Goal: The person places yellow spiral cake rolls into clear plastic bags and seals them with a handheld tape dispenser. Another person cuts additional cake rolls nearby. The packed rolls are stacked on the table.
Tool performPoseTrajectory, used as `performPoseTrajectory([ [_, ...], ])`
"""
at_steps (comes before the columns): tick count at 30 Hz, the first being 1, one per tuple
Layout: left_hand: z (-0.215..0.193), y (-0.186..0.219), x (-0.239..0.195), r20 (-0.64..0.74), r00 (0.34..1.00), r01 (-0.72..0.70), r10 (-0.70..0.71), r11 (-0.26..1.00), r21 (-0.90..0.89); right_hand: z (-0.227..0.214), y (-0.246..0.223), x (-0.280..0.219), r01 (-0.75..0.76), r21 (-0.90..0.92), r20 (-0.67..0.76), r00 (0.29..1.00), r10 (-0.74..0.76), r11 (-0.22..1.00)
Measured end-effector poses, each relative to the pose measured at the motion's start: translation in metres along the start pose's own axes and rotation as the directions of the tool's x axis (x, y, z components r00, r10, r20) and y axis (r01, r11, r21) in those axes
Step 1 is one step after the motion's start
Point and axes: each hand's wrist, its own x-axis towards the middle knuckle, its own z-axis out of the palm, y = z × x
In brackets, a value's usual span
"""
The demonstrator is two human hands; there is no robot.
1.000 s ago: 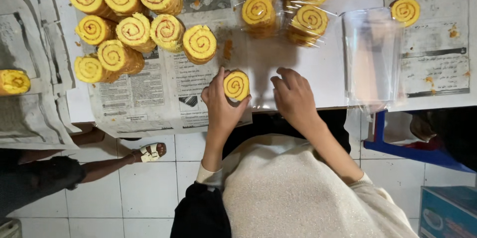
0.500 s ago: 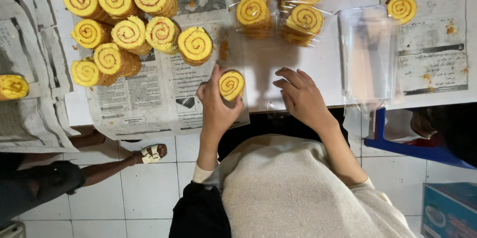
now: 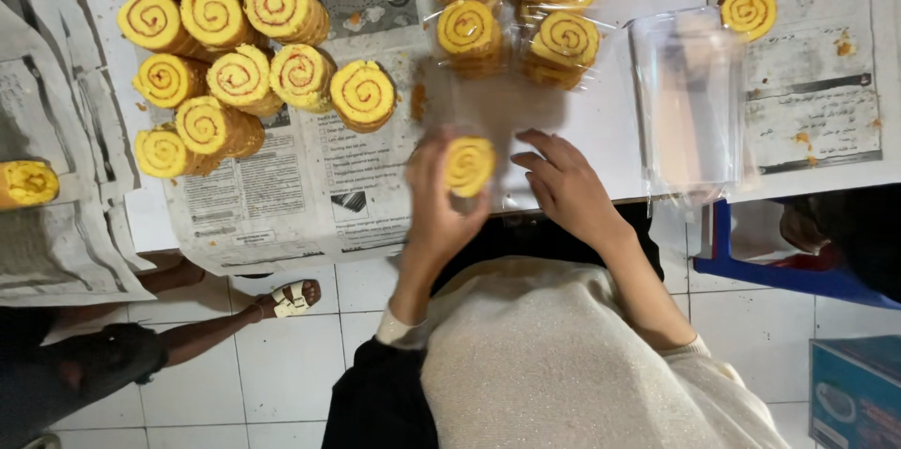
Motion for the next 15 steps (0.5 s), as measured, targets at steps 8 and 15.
performPoseTrajectory([
  [8,0.052,0.008,0.02,0.088,0.98,-0.189,0.18,0.977,0.102,-0.021,-0.013,0.001,-0.066,0.236,-0.25,0.96,0.126,0.97],
  [15,0.055,0.016,0.017,0.211,0.968,-0.156,0.137,0.985,0.078,-0.004,0.006,-0.004,-0.026,0.032,-0.299,0.954,0.034,0.999],
])
